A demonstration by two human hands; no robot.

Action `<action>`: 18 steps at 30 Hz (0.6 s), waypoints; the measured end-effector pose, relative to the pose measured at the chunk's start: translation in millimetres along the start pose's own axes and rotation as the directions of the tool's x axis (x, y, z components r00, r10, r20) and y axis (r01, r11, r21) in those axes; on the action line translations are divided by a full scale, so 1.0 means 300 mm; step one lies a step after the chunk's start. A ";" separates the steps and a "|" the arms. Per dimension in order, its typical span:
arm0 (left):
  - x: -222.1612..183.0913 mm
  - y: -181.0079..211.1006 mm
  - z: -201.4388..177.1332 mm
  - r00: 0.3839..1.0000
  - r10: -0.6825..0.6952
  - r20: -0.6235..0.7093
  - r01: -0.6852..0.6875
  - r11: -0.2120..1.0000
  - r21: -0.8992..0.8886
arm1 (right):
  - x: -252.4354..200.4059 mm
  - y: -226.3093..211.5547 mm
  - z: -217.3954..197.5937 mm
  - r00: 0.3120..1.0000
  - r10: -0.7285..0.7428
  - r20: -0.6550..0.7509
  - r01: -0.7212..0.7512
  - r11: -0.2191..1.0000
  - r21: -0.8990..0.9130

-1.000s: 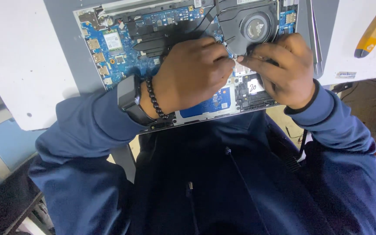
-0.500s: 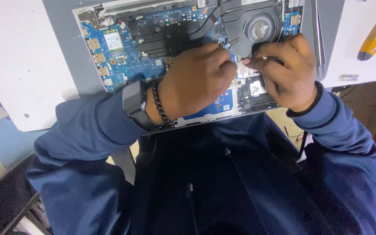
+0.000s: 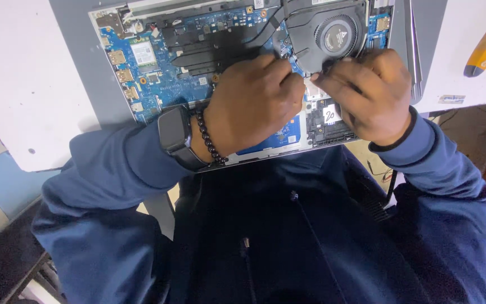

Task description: Connecting internal ribbon cables and installing a cooling fan in a laptop chassis.

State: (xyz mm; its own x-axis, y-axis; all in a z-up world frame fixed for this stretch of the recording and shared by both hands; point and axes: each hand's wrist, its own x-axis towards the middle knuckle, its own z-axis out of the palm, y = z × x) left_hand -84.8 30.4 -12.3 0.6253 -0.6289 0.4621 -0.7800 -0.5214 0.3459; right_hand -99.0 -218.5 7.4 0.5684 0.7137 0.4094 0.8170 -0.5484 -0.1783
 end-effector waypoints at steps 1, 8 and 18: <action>0.004 0.002 0.001 1.000 -0.015 -0.020 0.016 1.000 0.021 | 0.014 -0.004 -0.006 0.999 -0.043 0.007 0.043 0.997 -0.062; 0.014 -0.016 0.015 0.999 0.037 0.028 -0.033 0.991 -0.127 | 0.035 0.008 -0.047 0.983 -0.168 0.077 0.178 0.974 -0.139; 0.066 0.018 0.042 0.970 -0.227 0.085 0.230 0.973 -0.026 | 0.041 0.061 -0.061 0.922 -0.312 0.231 0.370 0.886 -0.278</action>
